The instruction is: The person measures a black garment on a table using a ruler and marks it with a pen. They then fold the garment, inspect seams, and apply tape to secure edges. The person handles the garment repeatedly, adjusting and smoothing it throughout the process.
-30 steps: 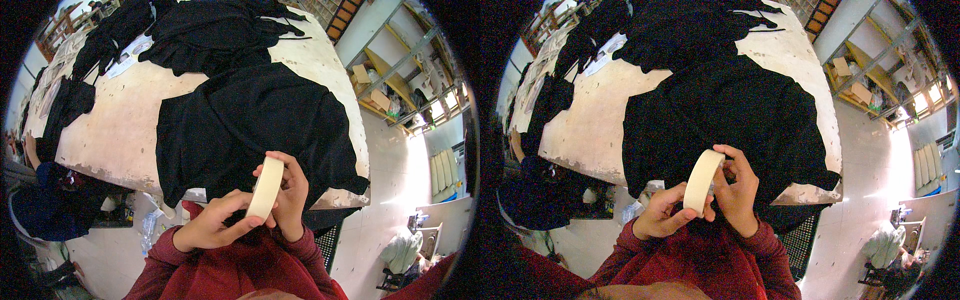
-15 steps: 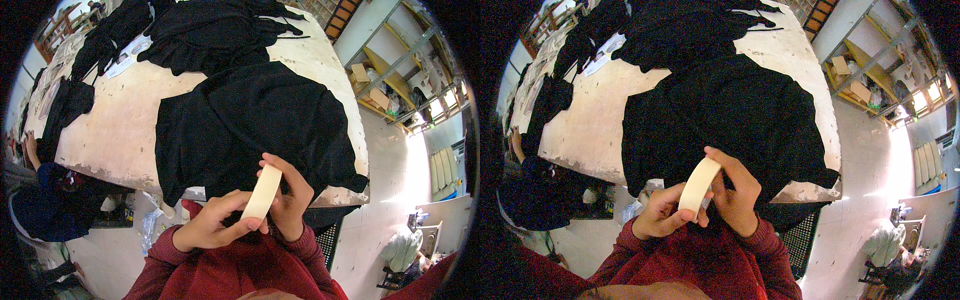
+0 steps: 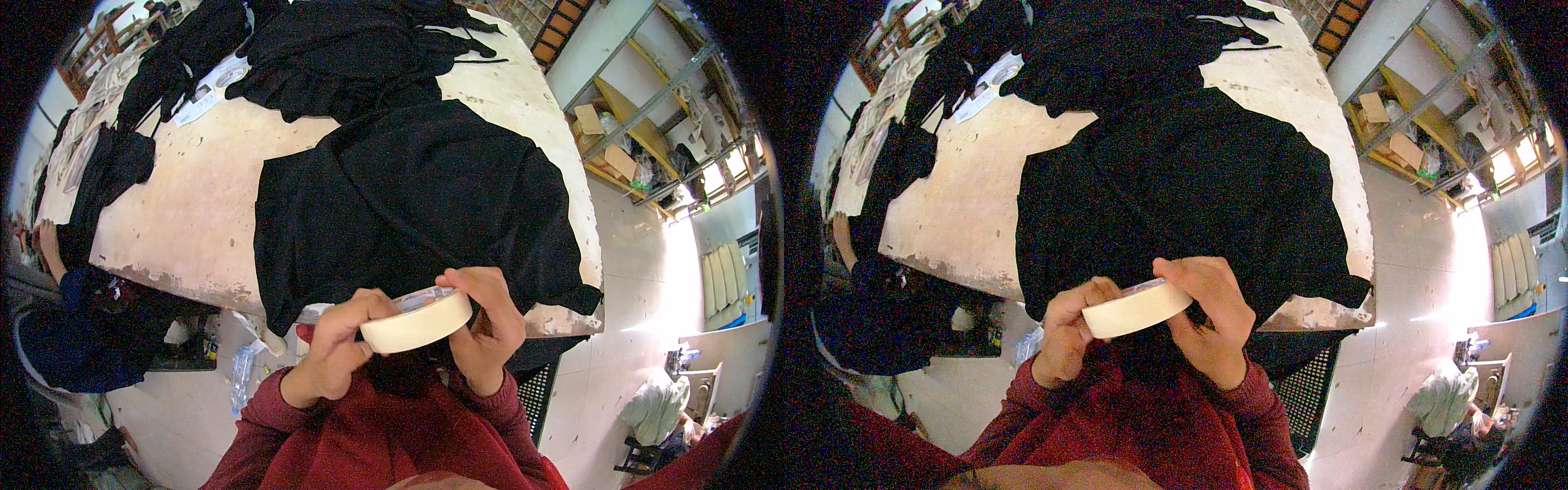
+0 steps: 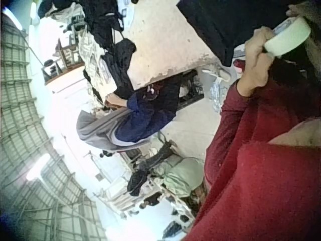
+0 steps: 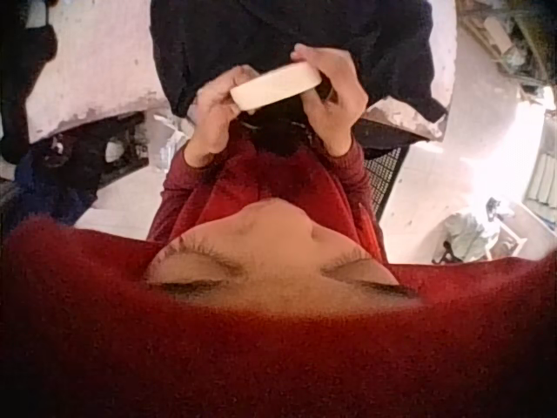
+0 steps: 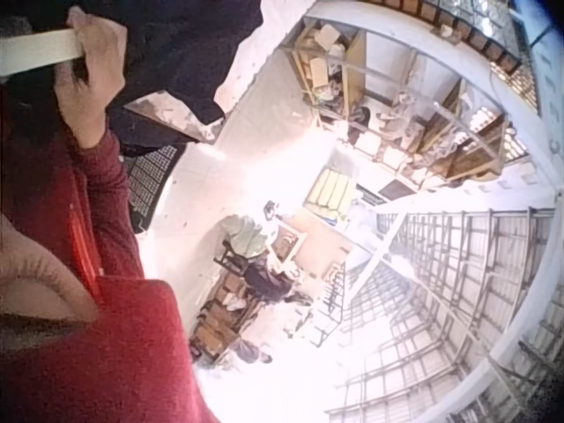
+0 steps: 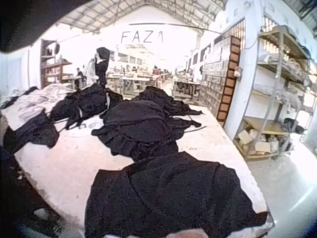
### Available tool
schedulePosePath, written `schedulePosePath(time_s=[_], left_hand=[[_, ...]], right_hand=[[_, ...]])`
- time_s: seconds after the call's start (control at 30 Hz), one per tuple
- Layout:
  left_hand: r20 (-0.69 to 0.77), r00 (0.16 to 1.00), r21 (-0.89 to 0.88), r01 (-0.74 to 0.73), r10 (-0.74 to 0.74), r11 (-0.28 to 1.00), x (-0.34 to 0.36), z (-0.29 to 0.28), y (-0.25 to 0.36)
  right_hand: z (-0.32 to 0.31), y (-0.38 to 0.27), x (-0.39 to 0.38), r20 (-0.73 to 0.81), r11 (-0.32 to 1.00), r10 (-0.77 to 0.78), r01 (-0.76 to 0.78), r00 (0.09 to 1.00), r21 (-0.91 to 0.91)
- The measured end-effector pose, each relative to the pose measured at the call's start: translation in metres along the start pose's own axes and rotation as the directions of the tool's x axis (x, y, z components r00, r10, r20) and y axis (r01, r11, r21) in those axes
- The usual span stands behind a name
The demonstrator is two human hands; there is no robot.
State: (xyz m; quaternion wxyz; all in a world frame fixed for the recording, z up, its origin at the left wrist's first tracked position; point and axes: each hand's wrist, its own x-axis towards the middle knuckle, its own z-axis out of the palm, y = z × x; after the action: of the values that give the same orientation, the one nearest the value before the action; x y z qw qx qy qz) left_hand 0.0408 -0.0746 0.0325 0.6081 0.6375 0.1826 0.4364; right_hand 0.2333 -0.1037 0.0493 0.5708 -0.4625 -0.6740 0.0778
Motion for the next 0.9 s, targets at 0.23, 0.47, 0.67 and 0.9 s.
schedulePosePath(time_s=[0.23,0.47,0.67,0.9], left_hand=[[-0.021,1.000,-0.017,-0.015,0.015,1.000,-0.001,0.002,-0.003],[-0.140,0.990,-0.385,-0.039,-0.017,0.922,-0.001,0.003,-0.008],[-0.271,0.939,-0.865,-0.141,-0.212,0.482,-0.004,0.002,-0.010],[-0.269,0.877,-0.732,0.084,-0.399,0.676,0.006,0.015,-0.001]], right_hand=[[-0.008,-0.023,-0.012,0.018,0.998,0.027,-0.026,0.999,-0.056],[-0.005,-0.020,-0.008,0.082,0.990,-0.127,0.131,0.989,-0.048],[0.011,-0.020,-0.018,0.101,0.994,-0.016,0.004,0.995,0.112],[0.017,-0.023,-0.022,0.088,0.910,0.130,-0.154,0.988,0.385]])
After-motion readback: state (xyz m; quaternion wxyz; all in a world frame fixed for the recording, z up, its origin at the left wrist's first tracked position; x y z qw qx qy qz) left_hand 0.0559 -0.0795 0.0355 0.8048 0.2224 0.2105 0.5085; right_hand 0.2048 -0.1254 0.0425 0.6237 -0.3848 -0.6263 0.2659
